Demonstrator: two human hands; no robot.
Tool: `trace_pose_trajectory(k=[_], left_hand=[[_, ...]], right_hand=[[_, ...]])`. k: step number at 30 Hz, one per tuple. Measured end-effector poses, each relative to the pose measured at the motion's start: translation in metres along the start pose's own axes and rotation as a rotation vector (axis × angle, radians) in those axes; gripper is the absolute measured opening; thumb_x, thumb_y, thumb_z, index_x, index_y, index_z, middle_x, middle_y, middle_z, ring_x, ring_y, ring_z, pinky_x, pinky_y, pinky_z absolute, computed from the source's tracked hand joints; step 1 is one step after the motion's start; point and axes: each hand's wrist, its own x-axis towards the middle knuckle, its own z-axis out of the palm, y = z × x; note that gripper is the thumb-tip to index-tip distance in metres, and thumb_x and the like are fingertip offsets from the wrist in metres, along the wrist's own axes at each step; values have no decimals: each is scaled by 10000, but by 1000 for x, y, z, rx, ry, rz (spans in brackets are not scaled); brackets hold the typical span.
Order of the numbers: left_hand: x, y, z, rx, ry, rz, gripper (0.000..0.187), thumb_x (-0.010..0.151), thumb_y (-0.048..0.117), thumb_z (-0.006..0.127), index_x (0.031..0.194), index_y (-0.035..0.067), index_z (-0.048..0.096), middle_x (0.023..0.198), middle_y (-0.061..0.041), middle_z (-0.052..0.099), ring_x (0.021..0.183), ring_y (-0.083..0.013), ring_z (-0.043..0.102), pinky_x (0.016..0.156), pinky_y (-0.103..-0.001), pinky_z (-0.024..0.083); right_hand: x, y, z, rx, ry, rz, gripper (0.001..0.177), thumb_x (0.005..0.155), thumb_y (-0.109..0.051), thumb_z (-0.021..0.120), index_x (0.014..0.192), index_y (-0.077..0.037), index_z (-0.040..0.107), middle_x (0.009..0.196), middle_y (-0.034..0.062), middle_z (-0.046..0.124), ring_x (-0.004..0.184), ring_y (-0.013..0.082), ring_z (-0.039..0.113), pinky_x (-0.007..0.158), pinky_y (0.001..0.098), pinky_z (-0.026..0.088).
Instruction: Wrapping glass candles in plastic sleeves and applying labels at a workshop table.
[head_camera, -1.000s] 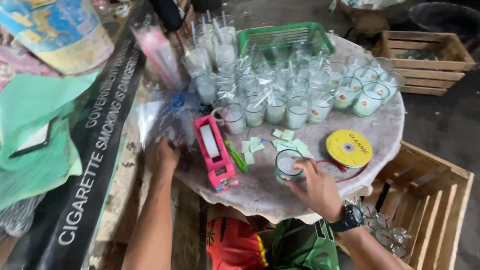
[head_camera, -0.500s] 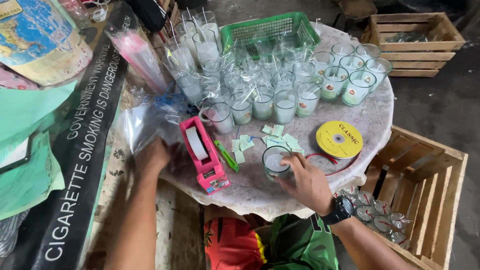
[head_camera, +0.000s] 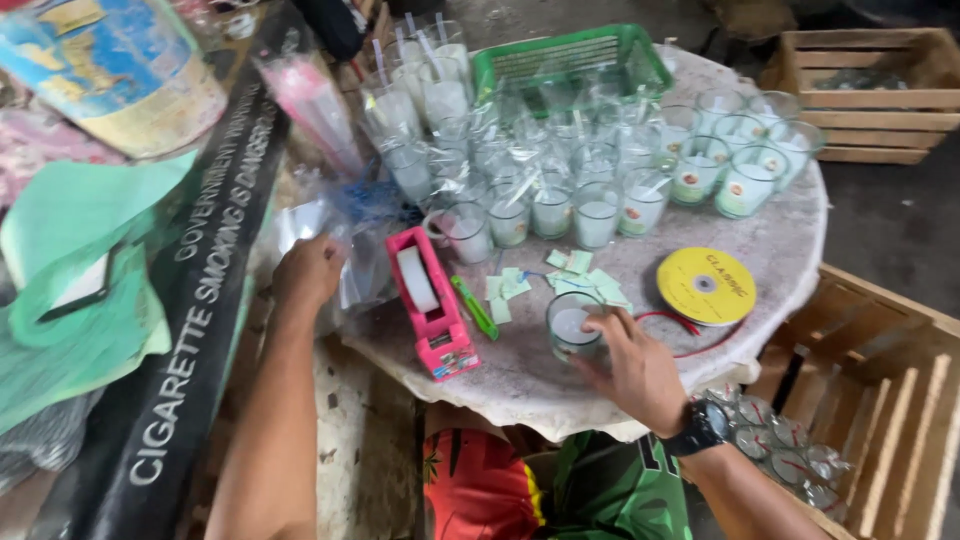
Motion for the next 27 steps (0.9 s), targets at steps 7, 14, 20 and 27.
trace_pose_trajectory(k=[7, 14, 20, 27], left_hand=[[-17, 1, -17, -29, -16, 101, 202, 862, 236, 456, 940, 125, 606, 907, -163, 584, 933, -346, 560, 784, -454, 459], [-42, 15, 13, -148, -80, 152, 289, 828, 325, 491, 976, 85, 558, 888, -177, 623, 932, -361, 565, 815, -477, 429], [-8, -14, 75, -111, 22, 143, 247, 796, 380, 546, 887, 155, 592, 836, -86, 623, 894, -297, 585, 775, -438, 462], [-4, -6, 30, -320, -7, 0, 70, 812, 137, 454, 875, 138, 485, 860, -93, 605, 749, -309, 571, 578, -431, 406]], right_hand=[[1, -6, -3, -1, 6, -5, 376, 693, -375, 617, 979, -238, 414, 930, 41, 505, 586, 322, 595, 491, 371, 495], [0, -8, -3, -43, 3, 9, 365, 702, -337, 619, 978, -219, 410, 960, 55, 514, 547, 279, 607, 472, 345, 492], [-1, -9, -3, -50, 13, 17, 371, 686, -342, 635, 961, -226, 415, 954, 56, 527, 577, 295, 609, 467, 353, 485], [2, -5, -2, -121, -78, 14, 404, 707, -379, 623, 977, -143, 436, 946, 57, 519, 403, 158, 496, 331, 280, 384]])
